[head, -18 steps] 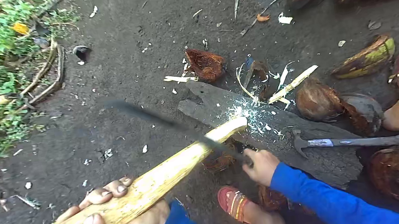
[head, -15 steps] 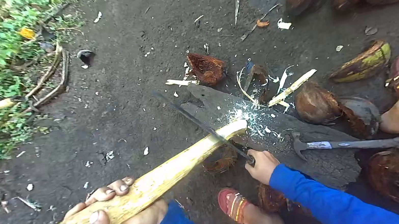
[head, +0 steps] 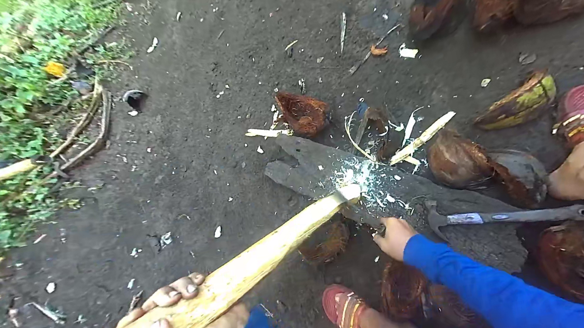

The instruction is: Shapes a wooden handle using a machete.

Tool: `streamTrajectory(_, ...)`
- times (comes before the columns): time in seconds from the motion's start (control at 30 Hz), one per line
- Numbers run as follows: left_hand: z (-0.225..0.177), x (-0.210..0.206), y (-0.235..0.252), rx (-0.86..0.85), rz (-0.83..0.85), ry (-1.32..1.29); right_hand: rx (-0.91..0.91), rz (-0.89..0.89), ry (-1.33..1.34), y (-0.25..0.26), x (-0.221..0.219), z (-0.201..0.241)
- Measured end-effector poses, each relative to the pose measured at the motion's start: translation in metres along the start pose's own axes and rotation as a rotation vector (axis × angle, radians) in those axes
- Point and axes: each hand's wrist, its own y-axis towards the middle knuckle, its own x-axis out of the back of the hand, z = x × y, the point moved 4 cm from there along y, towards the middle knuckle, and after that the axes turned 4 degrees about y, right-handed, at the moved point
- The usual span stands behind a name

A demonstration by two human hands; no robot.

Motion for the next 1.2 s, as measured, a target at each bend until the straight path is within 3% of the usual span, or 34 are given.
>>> streamTrajectory(0.13,-0.001,-0.016,-0.002,-0.009,0.01,-0.029,0.014,0.0,-0.008,-0.016,0.003,0.015)
streamTrajectory(0.33,-0.007,-0.021,-0.003,-0.007,-0.012,0.037,0.46,0.13,-0.138,-0.093,0.004,0.102)
streamTrajectory(0.4,-0.007,-0.016,-0.003,-0.006,-0.017,0.059,0.397,0.097,-0.12,-0.071,0.003,0.08)
streamTrajectory(0.5,-0.006,-0.009,-0.003,-0.006,0.001,0.034,0.069,0.019,0.052,-0.006,0.0,0.011)
streamTrajectory(0.63,-0.006,-0.021,-0.005,-0.021,0.015,0.024,0.005,-0.002,0.002,-0.001,0.004,0.002)
streamTrajectory(0.7,-0.005,-0.028,-0.004,-0.026,0.011,0.026,0.077,0.013,0.01,-0.022,0.006,0.026)
streamTrajectory(0.83,-0.007,-0.027,-0.002,0.002,0.011,0.04,0.42,0.117,-0.099,-0.085,0.008,0.093)
streamTrajectory(0.9,-0.009,-0.024,0.0,0.007,0.006,0.052,0.498,0.101,-0.153,-0.088,0.009,0.094)
streamTrajectory(1.07,0.0,0.0,0.006,0.031,-0.036,0.017,0.009,-0.002,0.05,0.009,0.003,-0.005)
streamTrajectory(1.2,0.002,0.007,0.005,0.027,-0.021,0.012,-0.039,0.0,-0.008,0.003,0.002,-0.001)
